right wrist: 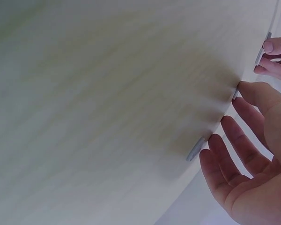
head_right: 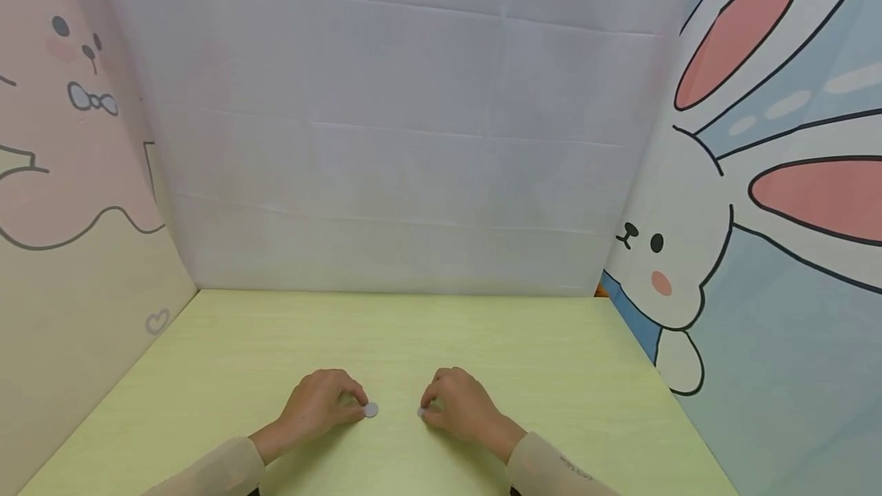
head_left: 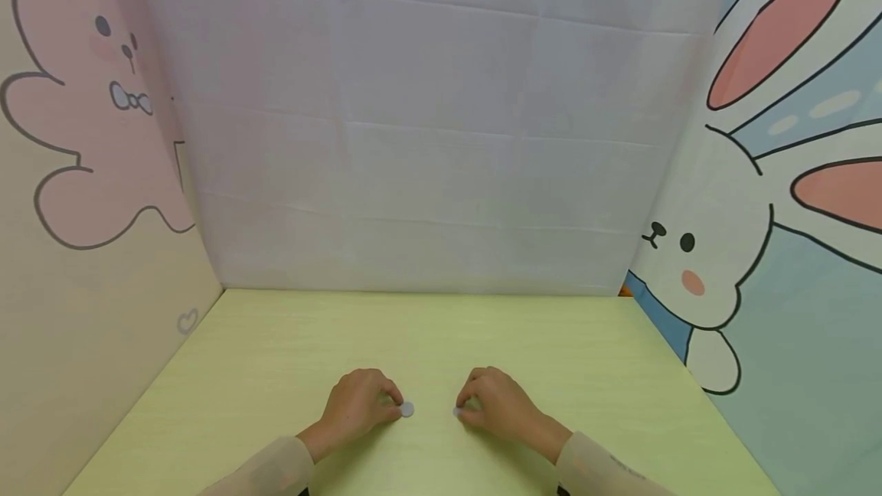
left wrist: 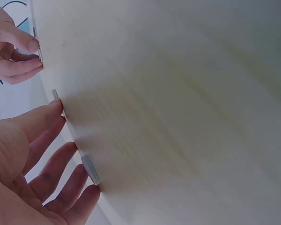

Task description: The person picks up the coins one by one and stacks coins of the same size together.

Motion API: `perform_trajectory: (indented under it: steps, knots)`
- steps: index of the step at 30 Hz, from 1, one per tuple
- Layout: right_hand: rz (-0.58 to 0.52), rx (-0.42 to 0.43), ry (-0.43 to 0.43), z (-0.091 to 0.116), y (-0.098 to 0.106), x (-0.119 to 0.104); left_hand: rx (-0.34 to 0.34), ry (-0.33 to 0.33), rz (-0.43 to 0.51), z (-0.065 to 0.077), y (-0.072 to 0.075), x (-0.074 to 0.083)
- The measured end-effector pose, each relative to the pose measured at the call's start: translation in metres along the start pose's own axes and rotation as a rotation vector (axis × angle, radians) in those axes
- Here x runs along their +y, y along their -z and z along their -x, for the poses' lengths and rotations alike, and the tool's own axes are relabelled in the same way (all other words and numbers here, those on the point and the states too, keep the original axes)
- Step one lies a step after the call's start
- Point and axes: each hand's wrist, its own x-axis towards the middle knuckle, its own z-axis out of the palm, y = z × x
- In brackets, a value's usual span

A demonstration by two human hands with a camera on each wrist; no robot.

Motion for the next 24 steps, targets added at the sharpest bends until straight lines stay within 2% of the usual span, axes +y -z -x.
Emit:
perform_trajectory:
  steps: [24]
  knots:
    - [0.017,-0.005,0.013,-0.0046,0.0023,0.0004,-0.006,0.001,0.011,0.0003,0.0038,0.0028]
